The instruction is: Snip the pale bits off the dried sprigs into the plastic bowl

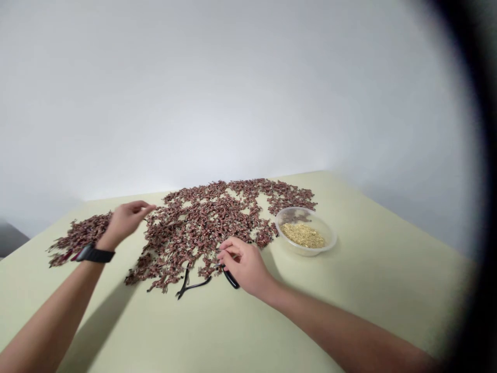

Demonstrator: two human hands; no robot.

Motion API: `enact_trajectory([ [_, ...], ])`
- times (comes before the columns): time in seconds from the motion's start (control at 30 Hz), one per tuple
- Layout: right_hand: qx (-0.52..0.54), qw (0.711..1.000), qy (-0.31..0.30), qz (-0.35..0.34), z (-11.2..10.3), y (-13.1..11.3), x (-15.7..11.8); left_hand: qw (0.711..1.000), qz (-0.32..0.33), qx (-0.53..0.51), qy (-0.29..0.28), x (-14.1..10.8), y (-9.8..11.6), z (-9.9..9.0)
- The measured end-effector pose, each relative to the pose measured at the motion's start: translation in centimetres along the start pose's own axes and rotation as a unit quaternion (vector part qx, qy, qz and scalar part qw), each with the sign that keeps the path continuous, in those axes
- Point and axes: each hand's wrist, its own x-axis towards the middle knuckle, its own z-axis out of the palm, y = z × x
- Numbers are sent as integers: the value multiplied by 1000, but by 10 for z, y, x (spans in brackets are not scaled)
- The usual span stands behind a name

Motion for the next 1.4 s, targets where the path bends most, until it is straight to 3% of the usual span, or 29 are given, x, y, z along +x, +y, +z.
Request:
enact_trajectory([
  [0.1,102,992,14,73,0,-2,2,974,136,-19,-181,-53,58,45],
  [0.13,130,987,18,96,0,-4,2,963,179,-21,-202,-72,74,58],
  [0.2,172,976,17,129,-1,-9,2,951,233,-5,-201,-107,97,81],
  [0.27,198,968,11,151,-2,-12,1,955,246,18,-162,-130,106,98],
  [0.43,207,965,0,161,0,-9,-3,958,246,25,-142,-147,96,116],
  [0.87,199,966,4,166,-2,-11,-1,963,232,33,-130,-154,92,126],
  [1.4,157,970,-5,186,-5,-5,-2,956,259,54,-130,-158,85,139],
])
